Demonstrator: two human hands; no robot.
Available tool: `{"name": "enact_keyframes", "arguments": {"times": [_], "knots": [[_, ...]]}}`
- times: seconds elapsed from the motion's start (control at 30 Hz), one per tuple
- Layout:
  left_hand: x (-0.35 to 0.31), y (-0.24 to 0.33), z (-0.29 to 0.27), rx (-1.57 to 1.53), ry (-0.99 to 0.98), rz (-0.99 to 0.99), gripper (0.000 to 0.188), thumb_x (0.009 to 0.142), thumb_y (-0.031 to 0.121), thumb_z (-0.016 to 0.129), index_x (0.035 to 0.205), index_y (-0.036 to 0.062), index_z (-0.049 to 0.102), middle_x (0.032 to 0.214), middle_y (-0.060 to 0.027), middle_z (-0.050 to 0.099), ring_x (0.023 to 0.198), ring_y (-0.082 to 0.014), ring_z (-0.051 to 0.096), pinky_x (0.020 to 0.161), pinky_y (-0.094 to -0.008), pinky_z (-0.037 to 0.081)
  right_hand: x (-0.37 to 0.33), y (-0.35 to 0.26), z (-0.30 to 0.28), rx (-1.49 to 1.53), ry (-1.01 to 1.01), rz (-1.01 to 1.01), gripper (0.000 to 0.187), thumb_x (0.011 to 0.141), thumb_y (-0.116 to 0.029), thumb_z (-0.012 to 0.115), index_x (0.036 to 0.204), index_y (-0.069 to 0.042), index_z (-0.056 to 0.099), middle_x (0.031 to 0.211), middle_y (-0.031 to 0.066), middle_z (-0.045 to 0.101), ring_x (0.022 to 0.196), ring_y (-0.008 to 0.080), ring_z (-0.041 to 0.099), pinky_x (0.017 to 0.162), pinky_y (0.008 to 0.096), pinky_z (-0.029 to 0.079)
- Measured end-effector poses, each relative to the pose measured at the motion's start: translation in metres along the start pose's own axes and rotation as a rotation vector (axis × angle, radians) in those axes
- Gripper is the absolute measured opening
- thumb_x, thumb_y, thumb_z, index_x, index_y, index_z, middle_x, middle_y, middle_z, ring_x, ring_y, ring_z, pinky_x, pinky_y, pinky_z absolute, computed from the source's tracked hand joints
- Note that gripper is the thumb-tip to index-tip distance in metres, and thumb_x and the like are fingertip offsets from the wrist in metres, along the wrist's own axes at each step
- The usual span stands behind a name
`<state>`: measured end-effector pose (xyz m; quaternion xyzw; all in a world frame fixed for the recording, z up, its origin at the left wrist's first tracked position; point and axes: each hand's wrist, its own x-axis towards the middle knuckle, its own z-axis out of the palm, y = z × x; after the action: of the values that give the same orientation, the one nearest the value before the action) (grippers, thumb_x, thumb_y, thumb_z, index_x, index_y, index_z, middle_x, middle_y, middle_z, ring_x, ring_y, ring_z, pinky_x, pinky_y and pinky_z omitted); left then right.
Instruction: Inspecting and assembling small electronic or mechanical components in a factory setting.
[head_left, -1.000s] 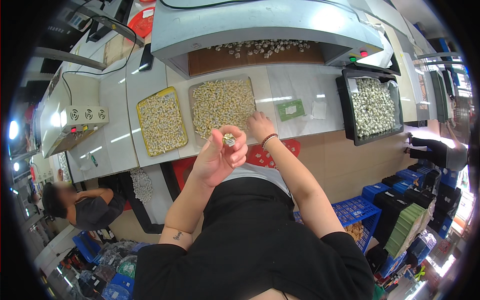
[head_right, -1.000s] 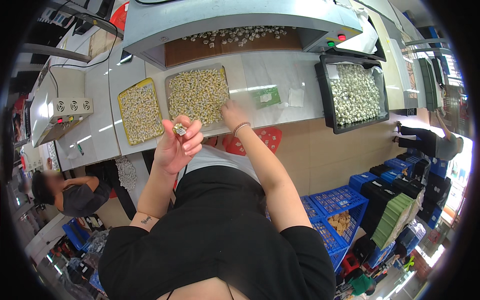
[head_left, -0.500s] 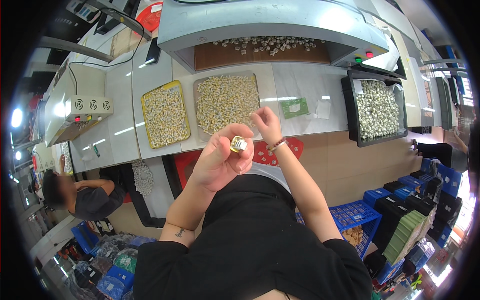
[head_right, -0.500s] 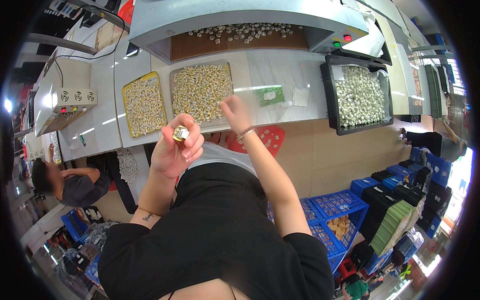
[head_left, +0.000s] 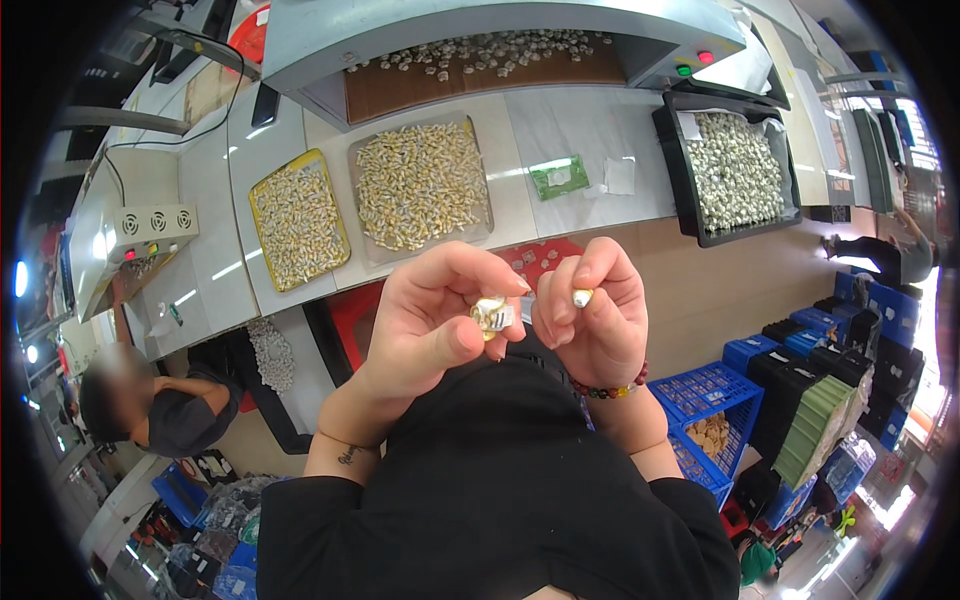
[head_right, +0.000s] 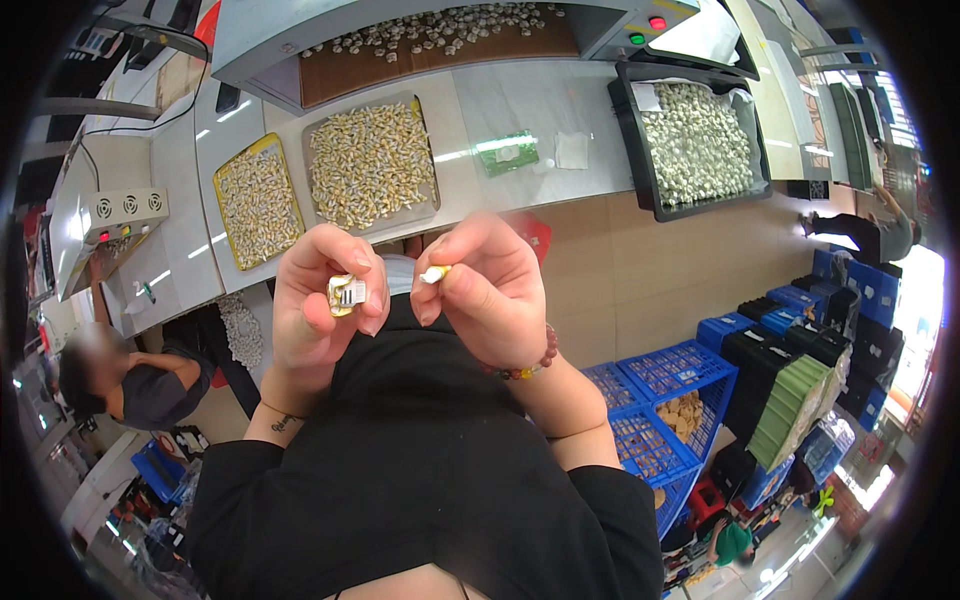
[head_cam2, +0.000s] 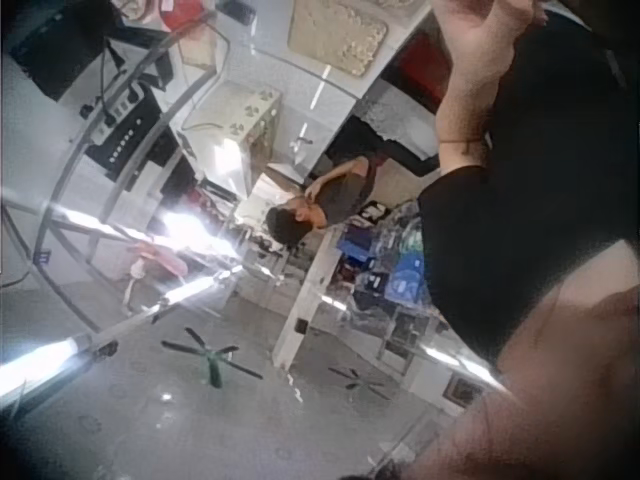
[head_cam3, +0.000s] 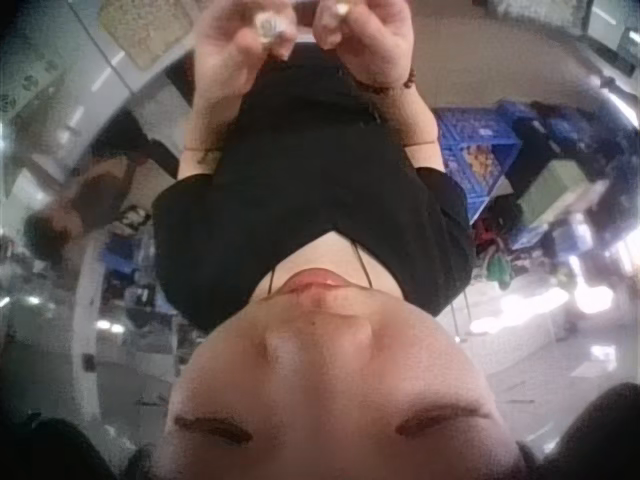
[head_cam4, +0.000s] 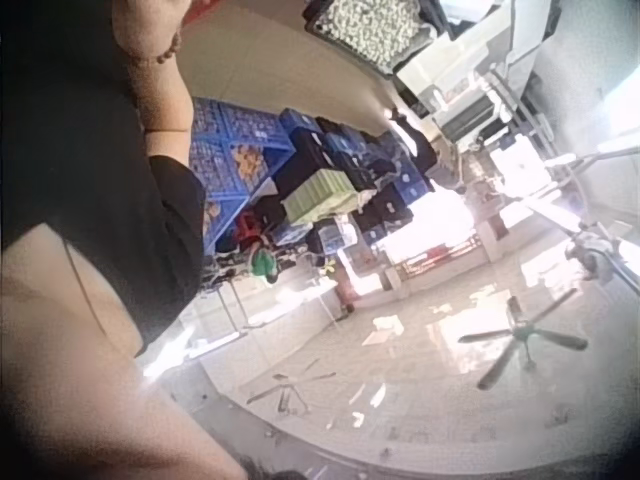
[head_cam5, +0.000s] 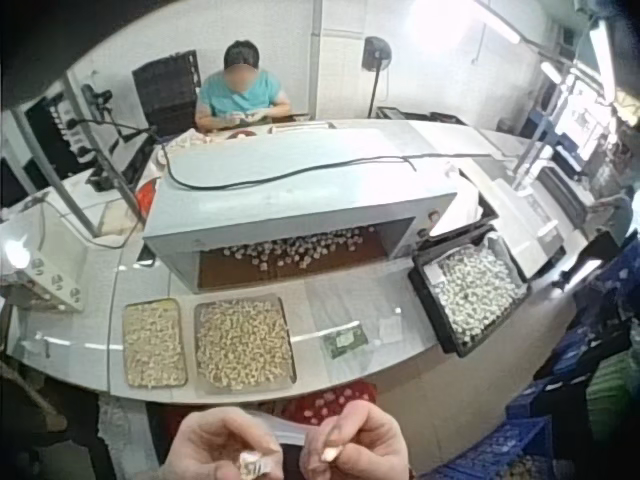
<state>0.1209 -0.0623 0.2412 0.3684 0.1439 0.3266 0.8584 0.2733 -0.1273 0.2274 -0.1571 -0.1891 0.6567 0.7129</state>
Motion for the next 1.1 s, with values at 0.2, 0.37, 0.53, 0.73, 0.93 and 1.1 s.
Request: {"name": "enact_keyframes", "arguments": {"times": [0.2, 0.37, 0.53, 0.73, 0.93, 1.1], "knots": [[0.000, -0.002, 0.010, 0.043, -0.023, 0.061, 0.043, 0.074, 0.030, 0.069, 0.098, 0.0002, 0.049, 0.083, -0.0070, 0.057, 0.074, -0.0093, 0.057, 0.062, -0.0194, 0.047, -0.012, -0.006, 0.007, -0.009, -0.021, -0.016, 0.010, 0.084, -0.007, 0.053, 0.090, -0.001, 0.048, 0.075, 0.0146, 0.058, 0.063, 0.0168, 0.057, 0.053, 0.0261, 0.047], [-0.001, -0.004, 0.010, 0.016, -0.064, 0.062, 0.041, 0.075, 0.029, 0.068, 0.098, 0.0009, 0.049, 0.085, -0.0073, 0.058, 0.076, -0.0101, 0.058, 0.061, -0.0193, 0.047, -0.017, -0.007, 0.010, 0.004, -0.030, -0.011, 0.009, 0.084, -0.007, 0.052, 0.090, -0.001, 0.048, 0.073, 0.0146, 0.058, 0.061, 0.0170, 0.056, 0.051, 0.0262, 0.047], [-0.006, -0.005, 0.012, -0.004, -0.039, 0.036, 0.041, 0.076, 0.030, 0.067, 0.098, 0.0007, 0.049, 0.086, -0.0079, 0.058, 0.077, -0.0109, 0.059, 0.061, -0.0195, 0.047, -0.022, -0.007, 0.013, 0.042, -0.025, 0.029, 0.008, 0.085, -0.006, 0.050, 0.092, -0.002, 0.047, 0.072, 0.0139, 0.057, 0.060, 0.0167, 0.056, 0.050, 0.0256, 0.046], [-0.008, -0.006, 0.014, 0.006, -0.104, 0.111, 0.036, 0.078, 0.024, 0.065, 0.100, -0.0004, 0.050, 0.088, -0.0087, 0.058, 0.081, -0.0122, 0.059, 0.067, -0.0214, 0.047, -0.020, -0.006, 0.011, 0.183, -0.116, 0.124, 0.008, 0.088, -0.011, 0.046, 0.093, -0.005, 0.046, 0.065, 0.0085, 0.053, 0.051, 0.0129, 0.047, 0.043, 0.0234, 0.039], [-0.007, -0.007, 0.021, 0.020, -0.114, 0.177, 0.029, 0.081, 0.017, 0.062, 0.101, -0.0006, 0.050, 0.091, -0.0097, 0.059, 0.088, -0.0147, 0.058, 0.078, -0.0268, 0.046, -0.021, -0.006, 0.011, 0.669, -0.174, 0.374, 0.009, 0.090, -0.015, 0.044, 0.095, -0.008, 0.043, 0.060, 0.0030, 0.045, 0.046, 0.0090, 0.037, 0.037, 0.0194, 0.031], [-0.008, -0.007, 0.027, 0.103, 0.078, 0.118, 0.039, 0.076, 0.035, 0.066, 0.092, 0.0048, 0.047, 0.081, -0.0146, 0.060, 0.061, -0.0113, 0.053, 0.054, -0.0195, 0.043, -0.022, -0.005, 0.012, 0.701, -0.202, 0.401, 0.009, 0.091, -0.014, 0.043, 0.095, -0.007, 0.043, 0.060, 0.0030, 0.046, 0.046, 0.0085, 0.037, 0.036, 0.0192, 0.031]]}}
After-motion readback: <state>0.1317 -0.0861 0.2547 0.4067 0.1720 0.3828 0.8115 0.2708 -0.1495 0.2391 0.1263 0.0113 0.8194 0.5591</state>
